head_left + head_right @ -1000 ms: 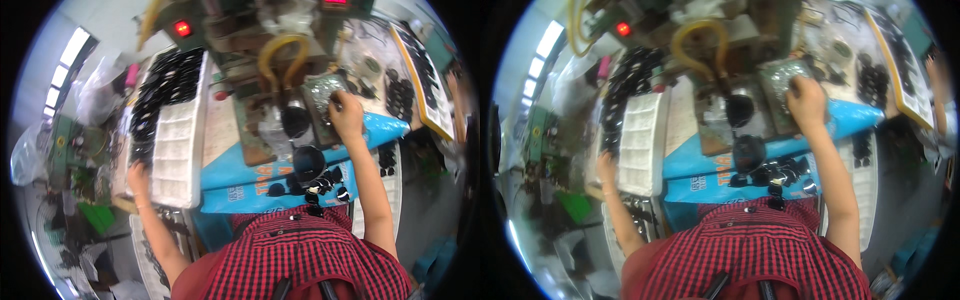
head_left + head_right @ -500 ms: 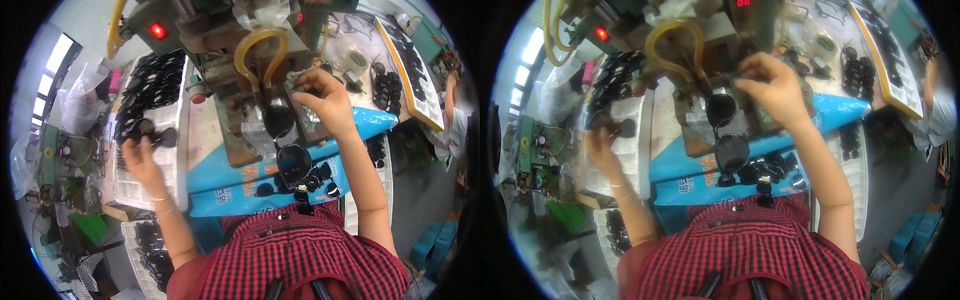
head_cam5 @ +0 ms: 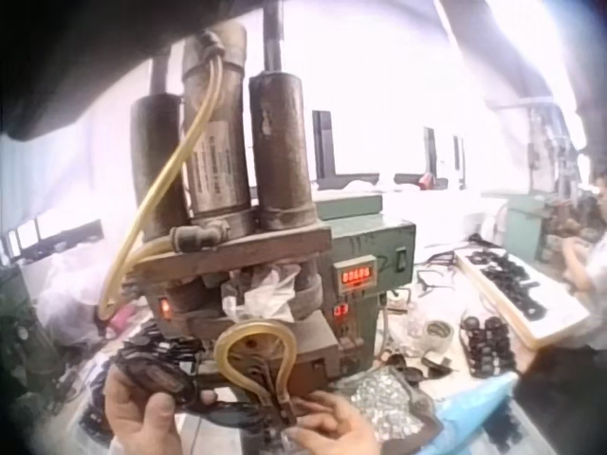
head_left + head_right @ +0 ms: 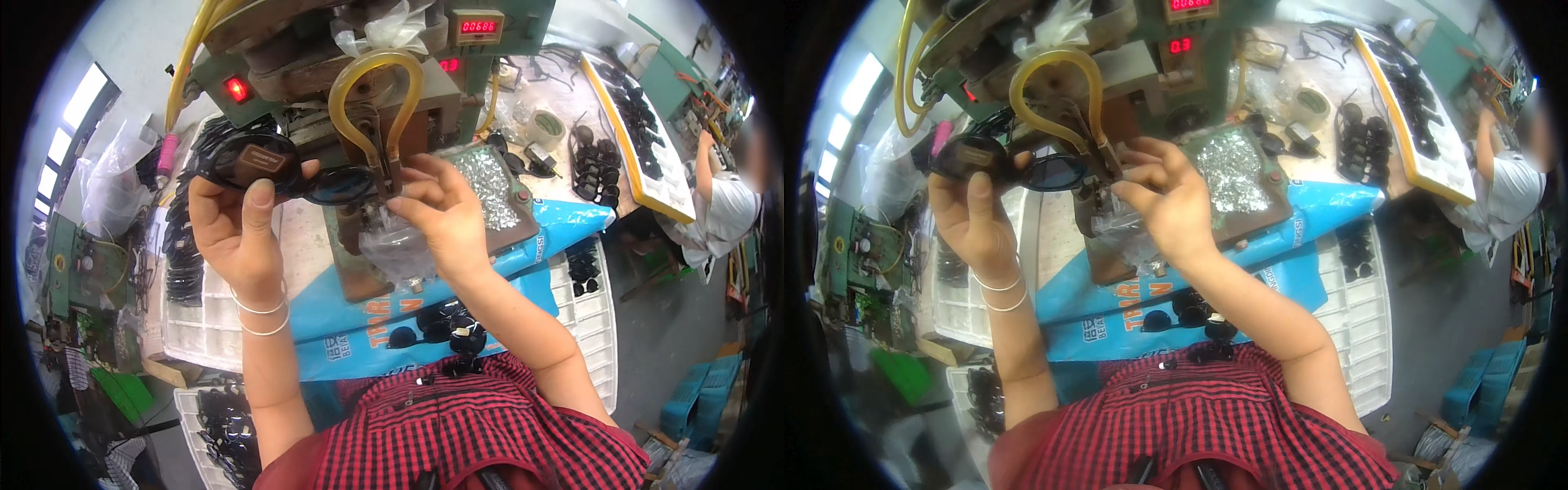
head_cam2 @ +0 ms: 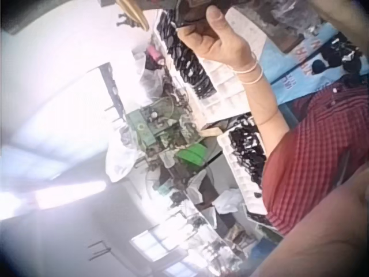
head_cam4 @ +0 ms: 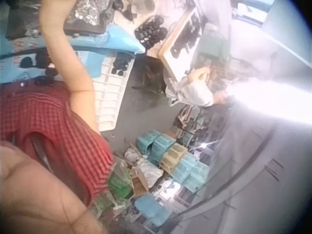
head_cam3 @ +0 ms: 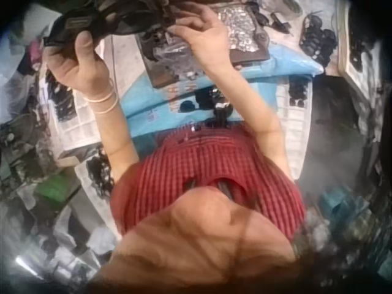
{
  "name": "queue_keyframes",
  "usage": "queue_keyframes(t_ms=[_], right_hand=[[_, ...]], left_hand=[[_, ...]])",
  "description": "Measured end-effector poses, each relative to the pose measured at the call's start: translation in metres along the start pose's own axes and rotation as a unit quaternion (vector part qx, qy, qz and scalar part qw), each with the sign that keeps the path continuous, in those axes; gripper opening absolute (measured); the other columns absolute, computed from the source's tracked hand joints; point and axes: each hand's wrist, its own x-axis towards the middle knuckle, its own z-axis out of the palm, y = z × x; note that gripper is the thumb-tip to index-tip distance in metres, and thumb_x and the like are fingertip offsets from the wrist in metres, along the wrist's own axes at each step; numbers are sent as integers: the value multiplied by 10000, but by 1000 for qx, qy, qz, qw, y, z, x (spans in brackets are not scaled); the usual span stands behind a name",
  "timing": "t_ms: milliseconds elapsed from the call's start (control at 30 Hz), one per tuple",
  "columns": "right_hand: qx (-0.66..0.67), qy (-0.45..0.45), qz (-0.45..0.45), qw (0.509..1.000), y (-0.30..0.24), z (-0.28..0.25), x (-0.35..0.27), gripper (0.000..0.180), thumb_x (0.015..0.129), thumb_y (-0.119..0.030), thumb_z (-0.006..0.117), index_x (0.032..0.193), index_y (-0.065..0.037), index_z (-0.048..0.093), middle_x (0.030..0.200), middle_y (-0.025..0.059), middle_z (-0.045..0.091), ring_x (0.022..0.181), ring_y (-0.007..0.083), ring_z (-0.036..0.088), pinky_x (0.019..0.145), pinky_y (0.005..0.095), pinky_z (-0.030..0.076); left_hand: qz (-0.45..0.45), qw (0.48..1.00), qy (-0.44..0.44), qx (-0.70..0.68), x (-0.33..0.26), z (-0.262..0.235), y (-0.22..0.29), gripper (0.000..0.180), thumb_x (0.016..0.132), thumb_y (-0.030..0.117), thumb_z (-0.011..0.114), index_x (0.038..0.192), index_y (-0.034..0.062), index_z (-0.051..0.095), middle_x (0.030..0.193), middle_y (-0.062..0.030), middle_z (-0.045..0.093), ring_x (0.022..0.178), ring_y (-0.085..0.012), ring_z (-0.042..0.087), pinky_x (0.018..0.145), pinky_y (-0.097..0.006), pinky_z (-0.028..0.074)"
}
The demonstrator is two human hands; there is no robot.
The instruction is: The person repeatedly picks black sunglass frames from a white tray, places them into a machine mold, and removes them after processing. They then place the processed frames onto a blue mat and occasionally bundle them with a rubber band.
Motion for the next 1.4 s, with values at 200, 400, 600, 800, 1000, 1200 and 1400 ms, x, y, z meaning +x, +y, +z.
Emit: queue_keyframes(t_ms=[200,400,600,800,1000,1200,1400], right_hand=[[-201,-86,-44,975,-27,-37,-15,410,857,-36,640,1265,-35,599,1249,156,639,1218,271,580,1031,386,437],[-670,70,-182,716,49,-133,13,180,749,-133,749,902,-59,688,1264,205,592,1280,413,480,989,501,448],[-574,91,-194,791,61,-137,32,131,754,-113,732,837,-48,654,1040,148,653,1074,369,576,912,446,460],[-582,97,-238,772,69,-155,28,273,820,-67,620,1079,21,633,1069,206,643,1031,393,574,925,471,440],[-590,87,-187,781,51,-149,31,159,873,-144,680,966,-21,719,919,110,680,841,288,642,765,371,507],[-566,84,-230,787,46,-136,23,151,865,-118,695,981,-29,733,934,100,694,871,254,638,782,343,504],[-530,85,-187,823,37,-129,26,146,847,-81,702,976,-16,719,953,105,696,908,254,653,838,347,495]], left_hand=[[22,996,-88,23,-45,9,26,220,800,-57,679,1000,-19,596,1082,-179,685,900,-252,700,678,-346,558],[274,897,-312,149,-60,29,9,197,720,-37,686,892,0,597,1150,-229,672,949,-358,705,631,-349,573],[336,882,-286,162,-67,38,-5,178,692,31,689,831,47,580,1178,-193,648,954,-345,703,679,-366,607],[365,892,-232,130,-76,38,-13,153,710,48,694,812,79,583,1160,-175,646,854,-280,699,630,-348,604],[321,906,-225,163,-88,38,-9,147,744,88,706,861,73,619,1163,-161,638,863,-259,677,807,-385,605],[157,770,-66,615,-112,-79,-4,217,777,94,682,992,108,703,1101,-86,698,826,-231,625,802,-387,467],[-112,599,-30,793,-110,-277,-37,254,711,44,698,946,141,695,1340,-134,550,1202,-363,498,1133,-524,299]])
